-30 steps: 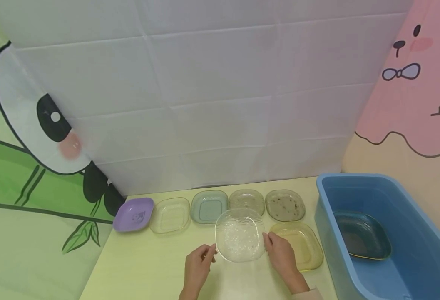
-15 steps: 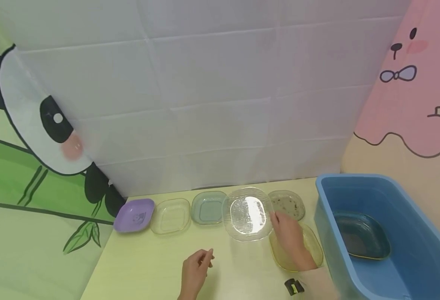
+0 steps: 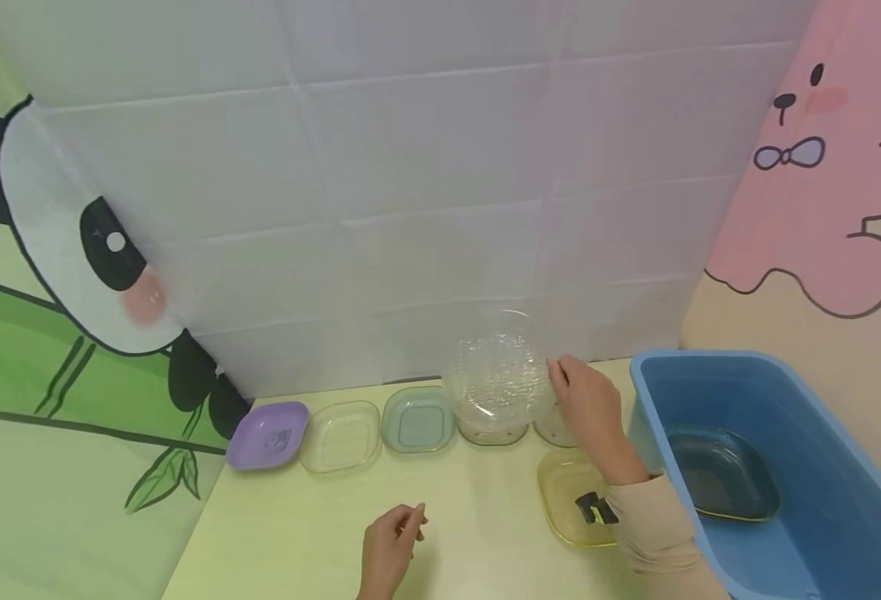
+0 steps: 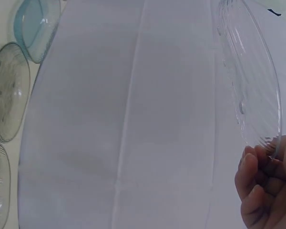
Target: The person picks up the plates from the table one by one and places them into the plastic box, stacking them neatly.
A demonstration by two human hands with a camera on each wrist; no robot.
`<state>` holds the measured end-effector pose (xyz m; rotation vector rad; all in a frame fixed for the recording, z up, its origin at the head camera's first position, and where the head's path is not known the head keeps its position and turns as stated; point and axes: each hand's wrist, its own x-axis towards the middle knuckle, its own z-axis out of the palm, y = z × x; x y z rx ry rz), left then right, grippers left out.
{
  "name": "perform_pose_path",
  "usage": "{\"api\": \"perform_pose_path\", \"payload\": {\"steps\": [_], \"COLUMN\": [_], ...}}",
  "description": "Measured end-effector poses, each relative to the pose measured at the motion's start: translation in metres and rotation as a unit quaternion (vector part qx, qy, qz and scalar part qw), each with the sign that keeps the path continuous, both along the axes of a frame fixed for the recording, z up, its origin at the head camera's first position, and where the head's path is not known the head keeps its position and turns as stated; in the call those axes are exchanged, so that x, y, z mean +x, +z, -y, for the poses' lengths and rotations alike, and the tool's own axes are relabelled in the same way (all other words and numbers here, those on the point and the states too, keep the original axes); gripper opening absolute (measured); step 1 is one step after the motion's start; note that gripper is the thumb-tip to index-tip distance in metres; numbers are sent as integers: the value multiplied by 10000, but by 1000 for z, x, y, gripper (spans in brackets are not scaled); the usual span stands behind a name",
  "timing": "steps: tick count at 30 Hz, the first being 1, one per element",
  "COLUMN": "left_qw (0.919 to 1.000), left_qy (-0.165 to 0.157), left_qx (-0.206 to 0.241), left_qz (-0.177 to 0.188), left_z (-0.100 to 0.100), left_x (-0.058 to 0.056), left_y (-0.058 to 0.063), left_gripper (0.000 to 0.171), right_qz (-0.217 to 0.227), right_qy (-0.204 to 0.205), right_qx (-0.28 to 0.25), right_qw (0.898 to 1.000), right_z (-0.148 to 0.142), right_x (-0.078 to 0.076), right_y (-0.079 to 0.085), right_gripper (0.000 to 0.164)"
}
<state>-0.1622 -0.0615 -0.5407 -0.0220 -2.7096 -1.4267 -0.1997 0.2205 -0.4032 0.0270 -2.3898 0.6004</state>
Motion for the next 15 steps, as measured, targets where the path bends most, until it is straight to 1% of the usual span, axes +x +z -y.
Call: {"api": "perform_pose_path", "payload": {"steps": [2,4,11,15], "left_qw": [10000,10000,10000,10000], "left_qy": [-3,-1,36,56], "left_qx": [-9,6,-43,-7], "left_qz": [23,43,9,13], "left_z": [1,1,1,2], "left_x": [0,0,-2,-2], "left_y": [0,1,1,0], "left_gripper": [28,28,28,27], "right_qz": [-210,-320,-135,-113], "right_qy": [37,22,-91,-297], "right_qx": [68,117,16,-78], "right_qw": [9997,9994,9999,9995], "right_z": [-2,-3,-14,-27], "right_x": [-1,-3,-3,1], "right_y": [11,21,57,73], "right_gripper": [34,34,34,35]}}
